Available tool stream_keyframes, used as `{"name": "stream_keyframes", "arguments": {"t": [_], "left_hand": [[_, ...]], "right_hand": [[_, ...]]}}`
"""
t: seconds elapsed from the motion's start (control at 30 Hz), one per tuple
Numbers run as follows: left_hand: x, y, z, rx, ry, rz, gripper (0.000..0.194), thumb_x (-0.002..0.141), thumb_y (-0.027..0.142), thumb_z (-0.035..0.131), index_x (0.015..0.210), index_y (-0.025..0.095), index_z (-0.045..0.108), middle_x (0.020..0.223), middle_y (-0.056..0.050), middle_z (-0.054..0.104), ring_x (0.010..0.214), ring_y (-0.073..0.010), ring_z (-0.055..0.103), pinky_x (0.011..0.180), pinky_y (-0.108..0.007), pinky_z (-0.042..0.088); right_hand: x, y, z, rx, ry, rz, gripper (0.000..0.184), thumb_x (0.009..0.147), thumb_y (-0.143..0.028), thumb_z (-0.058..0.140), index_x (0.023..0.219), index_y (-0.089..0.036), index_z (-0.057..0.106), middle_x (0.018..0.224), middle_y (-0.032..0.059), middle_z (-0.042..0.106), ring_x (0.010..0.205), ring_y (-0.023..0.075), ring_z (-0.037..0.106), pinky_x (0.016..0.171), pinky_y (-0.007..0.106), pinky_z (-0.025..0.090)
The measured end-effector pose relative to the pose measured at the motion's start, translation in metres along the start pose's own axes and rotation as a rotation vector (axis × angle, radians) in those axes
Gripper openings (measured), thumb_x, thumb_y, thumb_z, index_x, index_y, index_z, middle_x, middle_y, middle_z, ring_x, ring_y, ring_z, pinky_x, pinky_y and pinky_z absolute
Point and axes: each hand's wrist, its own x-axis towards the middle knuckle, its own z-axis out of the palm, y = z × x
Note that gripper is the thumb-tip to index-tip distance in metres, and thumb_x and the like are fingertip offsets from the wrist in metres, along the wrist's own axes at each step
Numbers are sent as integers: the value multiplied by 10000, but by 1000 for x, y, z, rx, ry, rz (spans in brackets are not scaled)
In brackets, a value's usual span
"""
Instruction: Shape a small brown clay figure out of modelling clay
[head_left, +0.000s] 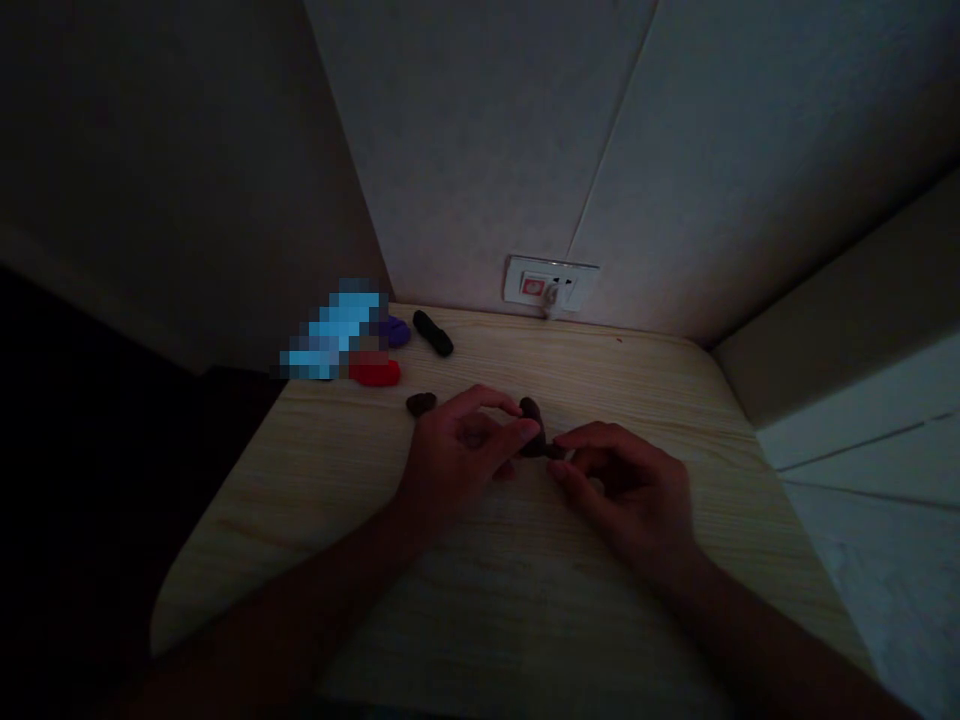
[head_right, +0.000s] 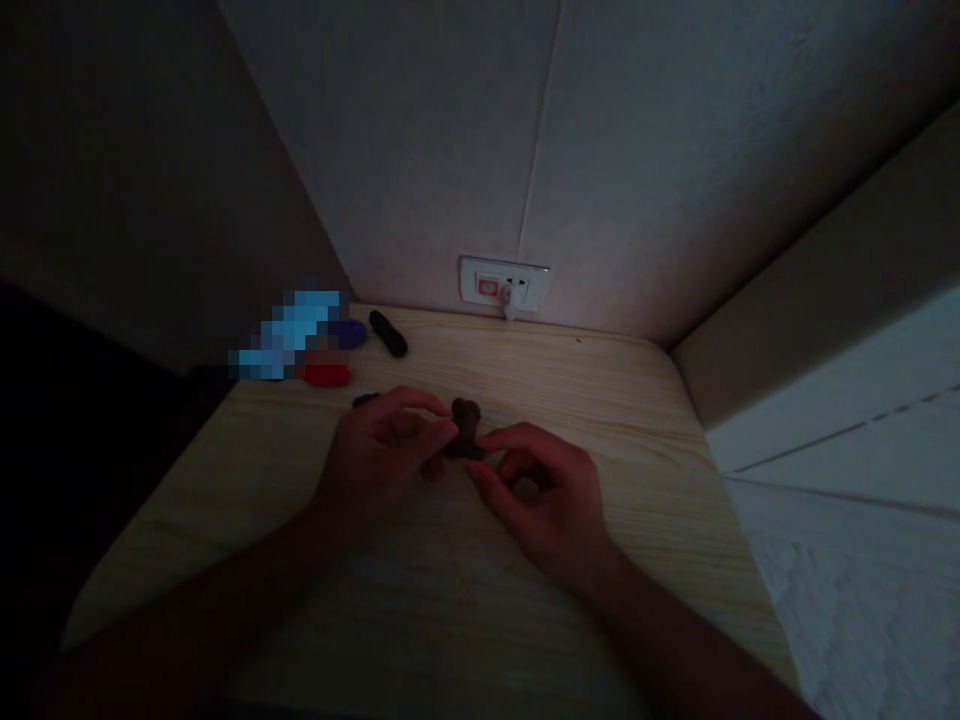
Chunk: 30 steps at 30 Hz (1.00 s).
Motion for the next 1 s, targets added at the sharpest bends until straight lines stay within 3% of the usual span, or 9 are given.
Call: {"name": "stream_keyframes", "arguments": {"t": [0.2,0.4,0.57,0.77,1.0], "left_hand": [[-2,-6,-3,85,-25,170,146,872,303,749,953,195,803,680,0,768,516,-115,679,483,-193,533],[-4,-12,-6,171,-123,309,381,848,214,761,1227,192,742,973,-73,804,757,-175,750,649,-265,620],[-4,-14,-6,197,-118,360,421,842,192,765,1260,181,727,960,-72,800,724,-161,735,618,-249,614],[-4,-11,-7,241,-120,417,409,831,247,811,1228,174,745,965,-66,796,684,-136,719,622,-235,612],[-4,-13,-8,260,-94,394,359,850,286,808,1198,208,763,924,-42,795,687,-125,721,640,-223,606]], "right_hand": [[-2,1,-1,21,-6,6,146,841,-198,784,965,-250,726,610,-41,665,476,97,597,445,187,452],[1,-4,-2,33,46,-49,182,837,-133,766,965,-256,726,719,-35,712,504,72,599,471,163,486],[0,-1,-3,41,20,-116,228,855,-103,744,1018,-262,733,895,-3,701,592,76,610,520,188,509],[-1,2,-4,35,20,-148,250,861,-96,751,1055,-253,733,875,4,658,636,93,614,543,215,499],[-4,4,-5,18,2,-150,261,862,-103,758,1066,-264,728,912,15,653,657,102,622,544,228,502]]}}
